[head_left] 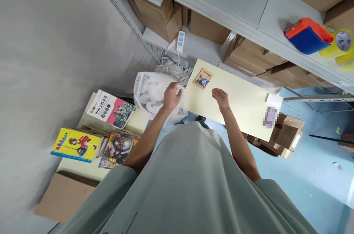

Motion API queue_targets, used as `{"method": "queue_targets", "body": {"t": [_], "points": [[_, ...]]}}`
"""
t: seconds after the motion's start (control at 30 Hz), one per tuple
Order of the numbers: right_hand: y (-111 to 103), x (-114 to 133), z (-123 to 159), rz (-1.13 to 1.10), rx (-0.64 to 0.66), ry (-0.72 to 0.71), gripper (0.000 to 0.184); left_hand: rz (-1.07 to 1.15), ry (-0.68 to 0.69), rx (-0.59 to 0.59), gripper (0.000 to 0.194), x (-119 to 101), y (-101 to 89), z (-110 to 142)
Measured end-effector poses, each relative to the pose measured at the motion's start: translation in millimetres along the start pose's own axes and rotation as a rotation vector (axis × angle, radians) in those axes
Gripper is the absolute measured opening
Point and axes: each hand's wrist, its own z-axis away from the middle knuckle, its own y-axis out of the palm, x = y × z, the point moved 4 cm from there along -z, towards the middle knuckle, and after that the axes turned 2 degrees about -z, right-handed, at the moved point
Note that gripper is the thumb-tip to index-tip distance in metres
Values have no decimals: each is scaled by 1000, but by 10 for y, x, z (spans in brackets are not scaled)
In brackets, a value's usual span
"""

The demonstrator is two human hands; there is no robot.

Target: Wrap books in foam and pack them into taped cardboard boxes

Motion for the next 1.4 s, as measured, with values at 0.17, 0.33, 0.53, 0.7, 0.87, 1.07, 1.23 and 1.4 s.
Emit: {"method": "queue_targets", "body": {"t": [0.17, 0.33, 0.53, 0.7, 0.87, 1.07, 1.23, 1.4], "points": [[241, -111, 359, 18, -7, 41, 62, -142, -72, 108, 44, 797, -120, -2], [438, -86, 569, 60, -10, 48, 62, -219, 20, 312, 24, 987, 32, -176], [747, 237, 772, 215, 113, -120, 50, -156, 198, 278, 29, 810, -211, -126], [1266, 693, 857, 391, 273, -372, 48, -22, 267, 186, 32, 618, -793, -93], [1930, 1099, 796, 602, 431, -617, 60, 75, 324, 96, 24, 306, -1318, -55], [2284, 1359, 835, 790, 496, -676, 25, 220, 335, -48, 20, 139, -1641, 115], [2336, 1236, 945, 825, 506, -686, 37, 175, 284, 31, 20, 384, -1501, 159], [2276, 851, 949, 803, 467, -605, 39, 5, 143, 110, 13, 781, -1192, 227]]}}
